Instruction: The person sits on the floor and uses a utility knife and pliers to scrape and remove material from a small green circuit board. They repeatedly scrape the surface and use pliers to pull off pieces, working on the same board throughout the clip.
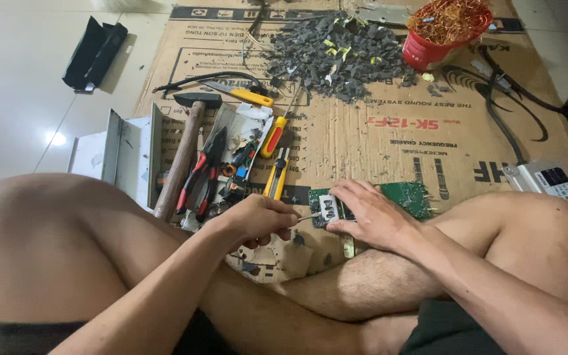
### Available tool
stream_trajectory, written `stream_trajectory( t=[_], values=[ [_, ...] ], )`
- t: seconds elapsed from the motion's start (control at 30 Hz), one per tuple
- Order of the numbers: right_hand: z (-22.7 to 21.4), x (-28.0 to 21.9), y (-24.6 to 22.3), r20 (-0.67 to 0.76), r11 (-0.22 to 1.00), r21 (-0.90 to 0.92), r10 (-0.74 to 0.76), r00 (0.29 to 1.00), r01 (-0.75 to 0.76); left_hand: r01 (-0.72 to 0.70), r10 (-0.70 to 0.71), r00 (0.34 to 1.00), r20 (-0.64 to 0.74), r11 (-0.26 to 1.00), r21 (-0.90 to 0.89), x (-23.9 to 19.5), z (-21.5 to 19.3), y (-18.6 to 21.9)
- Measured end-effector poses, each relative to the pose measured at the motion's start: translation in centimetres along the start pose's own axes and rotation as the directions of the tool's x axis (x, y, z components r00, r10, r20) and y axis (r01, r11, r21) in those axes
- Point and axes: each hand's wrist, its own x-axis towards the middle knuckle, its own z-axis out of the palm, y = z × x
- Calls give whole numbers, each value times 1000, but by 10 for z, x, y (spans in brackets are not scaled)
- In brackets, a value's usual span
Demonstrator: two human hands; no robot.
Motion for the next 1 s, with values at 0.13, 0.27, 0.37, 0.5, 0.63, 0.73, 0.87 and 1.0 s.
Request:
stream_trajectory(
  t=[0.13, 0.27, 0.37, 0.5, 0.63, 0.73, 0.87, 1.0],
  values=[
    [3, 0, 6, -49, 996, -19, -93, 994, 92, -61, 62, 998, -19, 996, 65, 8, 7, -5],
    [-7, -4, -6, -36, 998, -1, -58, 998, 58, -133, 183, 979, -84, 902, 411, -25, 15, 7],
    [-9, -4, -8, -13, 1000, -4, -24, 1000, 24, -111, 210, 969, -132, 841, 529, -35, 24, 9],
    [-13, -6, -12, -37, 999, -20, -51, 998, 50, -64, 221, 956, -194, 799, 598, -29, 32, 3],
    [-7, -3, -6, -49, 997, -31, -68, 996, 66, -49, 268, 940, -213, 722, 690, -19, 47, -10],
    [-2, -1, -1, -56, 997, -27, -73, 996, 72, -139, 434, 881, -188, 618, 774, -17, 62, -18],
    [1, 1, -4, -67, 997, -50, -70, 995, 67, -94, 428, 891, -150, 498, 862, -14, 75, 0],
    [-4, -3, -4, -43, 994, -74, -81, 996, 78, -51, 390, 910, -142, 444, 895, -25, 78, 24]
  ],
)
